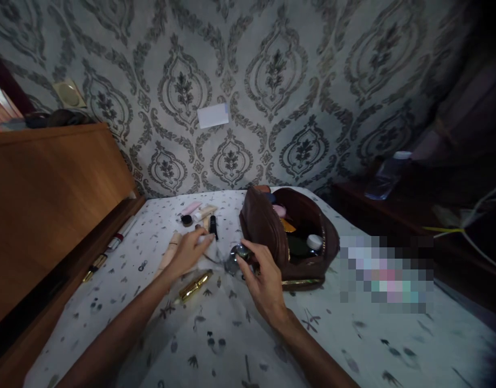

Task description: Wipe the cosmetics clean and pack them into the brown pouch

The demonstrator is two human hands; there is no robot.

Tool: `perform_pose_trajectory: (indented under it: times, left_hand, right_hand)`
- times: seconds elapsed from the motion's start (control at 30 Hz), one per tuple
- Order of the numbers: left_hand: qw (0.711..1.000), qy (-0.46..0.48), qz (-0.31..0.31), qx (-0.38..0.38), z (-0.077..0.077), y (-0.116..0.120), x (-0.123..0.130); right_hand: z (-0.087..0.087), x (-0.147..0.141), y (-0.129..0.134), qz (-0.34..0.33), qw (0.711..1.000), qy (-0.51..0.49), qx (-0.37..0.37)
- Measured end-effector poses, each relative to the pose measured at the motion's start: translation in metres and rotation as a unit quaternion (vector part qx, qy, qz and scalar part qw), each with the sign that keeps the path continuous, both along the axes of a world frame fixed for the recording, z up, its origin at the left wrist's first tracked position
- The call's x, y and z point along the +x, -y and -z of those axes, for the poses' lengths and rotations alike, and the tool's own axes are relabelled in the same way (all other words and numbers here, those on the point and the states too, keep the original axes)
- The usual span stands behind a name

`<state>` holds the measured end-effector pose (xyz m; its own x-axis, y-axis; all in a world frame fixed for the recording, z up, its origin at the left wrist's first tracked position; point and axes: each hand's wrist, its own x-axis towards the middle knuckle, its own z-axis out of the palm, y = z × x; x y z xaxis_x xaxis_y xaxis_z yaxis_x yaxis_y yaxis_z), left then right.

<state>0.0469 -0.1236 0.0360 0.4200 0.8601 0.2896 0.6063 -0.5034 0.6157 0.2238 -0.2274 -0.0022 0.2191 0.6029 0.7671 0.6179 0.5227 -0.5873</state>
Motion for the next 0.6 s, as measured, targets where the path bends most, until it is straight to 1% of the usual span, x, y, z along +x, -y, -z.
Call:
perform_pose_trajectory:
  times: [0.07, 0.17, 0.27, 0.33, 0.4, 0.5, 0.6]
  left_hand:
    - [0.998, -0.028, -0.052, 0.007, -0.002, -0.036, -0.001]
    - [0.988, -0.073, -0.132, 0.015, 0.002, -0.087, -0.002]
    - [0.974, -0.136, -0.181, 0.017, 0.01, -0.121, -0.001]
    - [0.965, -0.178, -0.19, 0.013, 0.015, -0.134, 0.003]
    - [0.958, -0.216, -0.188, 0.006, 0.02, -0.142, 0.008]
    - [0.95, -0.253, -0.183, -0.001, 0.025, -0.146, 0.016]
    - [0.949, -0.258, -0.181, -0.002, 0.025, -0.144, 0.017]
  right_hand:
    - [0.0, 0.0, -0.001, -0.01, 1.0, 0.012, 0.004]
    - [0.0, 0.0, -0.001, -0.019, 0.999, 0.025, 0.006]
    - [0.0, 0.0, -0.001, -0.017, 0.999, 0.028, 0.007]
    - [0.0, 0.0, -0.001, -0.018, 0.999, 0.031, 0.006]
    - [0.0, 0.001, -0.001, -0.018, 0.999, 0.031, 0.004]
    - [0.001, 0.002, -0.002, -0.015, 1.0, 0.025, 0.004]
    - [0.001, 0.002, -0.001, -0.02, 1.0, 0.018, 0.001]
